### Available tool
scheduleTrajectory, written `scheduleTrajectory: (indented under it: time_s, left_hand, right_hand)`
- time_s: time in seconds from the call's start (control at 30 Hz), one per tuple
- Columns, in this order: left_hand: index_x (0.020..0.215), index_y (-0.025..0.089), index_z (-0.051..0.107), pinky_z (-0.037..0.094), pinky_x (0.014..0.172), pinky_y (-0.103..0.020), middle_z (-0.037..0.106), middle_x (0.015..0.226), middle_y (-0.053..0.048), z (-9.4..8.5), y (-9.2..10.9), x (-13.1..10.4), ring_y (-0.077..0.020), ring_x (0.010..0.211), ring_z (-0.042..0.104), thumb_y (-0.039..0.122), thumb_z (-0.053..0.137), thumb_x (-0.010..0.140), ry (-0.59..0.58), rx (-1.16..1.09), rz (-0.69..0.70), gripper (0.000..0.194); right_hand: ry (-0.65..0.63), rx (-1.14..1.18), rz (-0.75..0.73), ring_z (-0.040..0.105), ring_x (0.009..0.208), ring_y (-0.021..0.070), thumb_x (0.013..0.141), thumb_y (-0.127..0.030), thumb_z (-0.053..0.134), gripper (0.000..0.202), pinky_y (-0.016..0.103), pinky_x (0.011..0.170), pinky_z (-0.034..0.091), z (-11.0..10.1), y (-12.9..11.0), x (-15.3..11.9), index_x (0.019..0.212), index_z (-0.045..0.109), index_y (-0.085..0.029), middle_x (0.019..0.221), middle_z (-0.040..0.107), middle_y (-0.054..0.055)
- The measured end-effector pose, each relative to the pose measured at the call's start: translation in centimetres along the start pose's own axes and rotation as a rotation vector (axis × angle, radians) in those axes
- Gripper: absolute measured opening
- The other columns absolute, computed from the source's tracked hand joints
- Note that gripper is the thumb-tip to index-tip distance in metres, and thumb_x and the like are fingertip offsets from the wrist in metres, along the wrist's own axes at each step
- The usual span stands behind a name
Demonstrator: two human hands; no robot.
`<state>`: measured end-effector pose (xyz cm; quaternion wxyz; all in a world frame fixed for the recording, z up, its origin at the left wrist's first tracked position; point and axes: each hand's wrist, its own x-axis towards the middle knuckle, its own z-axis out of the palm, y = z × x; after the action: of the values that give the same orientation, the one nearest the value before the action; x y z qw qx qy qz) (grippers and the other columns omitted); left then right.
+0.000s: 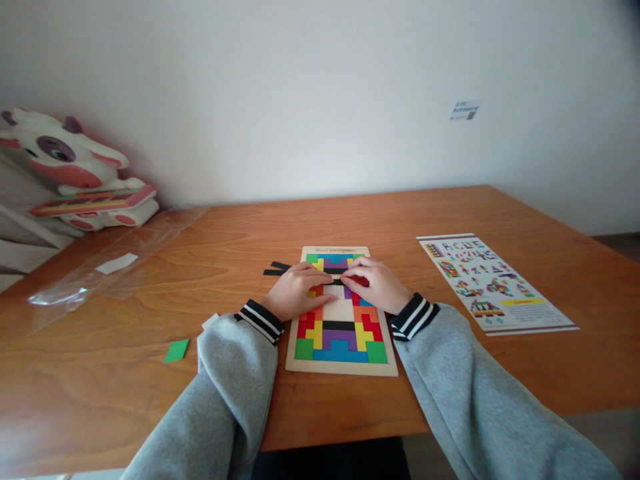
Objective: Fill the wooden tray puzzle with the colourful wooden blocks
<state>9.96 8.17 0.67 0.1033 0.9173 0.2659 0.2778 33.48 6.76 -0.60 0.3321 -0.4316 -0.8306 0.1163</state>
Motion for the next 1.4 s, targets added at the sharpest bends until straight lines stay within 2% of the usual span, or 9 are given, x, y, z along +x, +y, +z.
scheduleTrajectory:
  time_s: [0.43, 0.53, 0.6, 0.73, 0.83, 0.97, 1.13, 1.3, 1.4]
  left_hand:
    - [0.105, 0.019, 0.072, 0.052, 0.094, -0.039, 0.075, 0.108, -0.009, -0.4, -0.1, 0.1, -0.0219, 0.099, 0.068, 0.041, 0.067, 0.088, 0.004, 0.028, 0.018, 0.028]
    - [0.103, 0.019, 0.073, 0.053, 0.092, -0.038, 0.075, 0.106, -0.008, -2.0, -1.1, -0.6, -0.0215, 0.099, 0.067, 0.037, 0.061, 0.092, 0.065, 0.109, -0.041, 0.023]
    - [0.102, 0.02, 0.073, 0.053, 0.091, -0.038, 0.074, 0.102, -0.007, -3.5, -2.1, -1.5, -0.0219, 0.096, 0.068, 0.034, 0.058, 0.092, 0.078, 0.21, -0.128, 0.022]
    - [0.105, 0.025, 0.073, 0.055, 0.087, -0.033, 0.074, 0.103, -0.004, -6.3, -4.0, -3.9, -0.021, 0.093, 0.069, 0.03, 0.058, 0.086, -0.039, 0.285, -0.258, 0.025]
    - [0.105, 0.027, 0.073, 0.056, 0.085, -0.029, 0.075, 0.104, -0.001, -7.3, -4.8, -5.0, -0.0198, 0.093, 0.07, 0.033, 0.057, 0.082, -0.095, 0.251, -0.298, 0.028]
    - [0.104, 0.026, 0.073, 0.056, 0.082, -0.027, 0.076, 0.101, 0.0, -7.4, -5.0, -5.2, -0.0193, 0.091, 0.072, 0.037, 0.058, 0.079, -0.109, 0.226, -0.315, 0.031]
    - [0.108, 0.025, 0.072, 0.054, 0.065, -0.022, 0.076, 0.085, 0.002, -7.0, -4.8, -4.6, -0.0148, 0.07, 0.07, 0.031, 0.06, 0.074, -0.114, 0.199, -0.353, 0.037]
    - [0.099, 0.025, 0.074, 0.055, 0.071, -0.023, 0.077, 0.088, 0.001, -7.0, -4.8, -4.5, -0.0162, 0.076, 0.071, 0.028, 0.057, 0.076, -0.119, 0.227, -0.337, 0.029]
    - [0.094, 0.024, 0.075, 0.056, 0.073, -0.025, 0.077, 0.089, -0.001, -6.9, -4.4, -4.2, -0.0176, 0.079, 0.071, 0.029, 0.056, 0.081, -0.078, 0.247, -0.315, 0.023]
  right_hand:
    - [-0.007, 0.033, 0.004, 0.063, 0.083, 0.0193, 0.092, -0.029, 0.061, 0.014, 0.036, 0.077, 0.052, -0.2, -0.2, 0.0, 0.091, 0.072, -0.021, 0.092, 0.066, 0.006]
    - [-0.001, 0.055, 0.033, 0.064, 0.084, 0.0188, 0.092, -0.029, 0.06, 0.013, 0.035, 0.077, 0.053, -0.3, -0.2, 0.0, 0.094, 0.071, -0.021, 0.093, 0.067, 0.006]
    - [0.014, 0.069, 0.044, 0.065, 0.085, 0.0191, 0.092, -0.029, 0.06, 0.013, 0.036, 0.079, 0.053, -0.4, -0.3, 0.0, 0.094, 0.07, -0.022, 0.094, 0.067, 0.006]
    - [0.073, 0.094, 0.047, 0.066, 0.092, 0.0212, 0.092, -0.029, 0.059, 0.014, 0.039, 0.085, 0.054, -0.5, -0.4, 0.1, 0.098, 0.069, -0.022, 0.101, 0.069, 0.008]
    - [0.103, 0.123, 0.057, 0.066, 0.092, 0.0214, 0.092, -0.03, 0.057, 0.015, 0.039, 0.084, 0.055, -0.6, -0.5, 0.2, 0.101, 0.068, -0.023, 0.101, 0.07, 0.008]
    - [0.159, 0.157, 0.08, 0.066, 0.091, 0.0208, 0.093, -0.032, 0.055, 0.016, 0.036, 0.079, 0.055, -0.7, -0.5, 0.2, 0.102, 0.066, -0.024, 0.098, 0.069, 0.007]
    - [0.193, 0.154, 0.116, 0.066, 0.086, 0.0195, 0.092, -0.031, 0.056, 0.015, 0.035, 0.076, 0.054, -0.8, -0.5, 0.3, 0.101, 0.066, -0.023, 0.097, 0.069, 0.006]
    - [0.2, 0.16, 0.118, 0.065, 0.082, 0.0191, 0.092, -0.033, 0.056, 0.016, 0.034, 0.071, 0.054, -0.6, -0.5, 0.3, 0.101, 0.066, -0.023, 0.095, 0.069, 0.006]
    - [0.212, 0.166, 0.122, 0.065, 0.082, 0.0188, 0.092, -0.034, 0.056, 0.016, 0.034, 0.072, 0.054, -0.6, -0.5, 0.3, 0.1, 0.066, -0.024, 0.095, 0.069, 0.006]
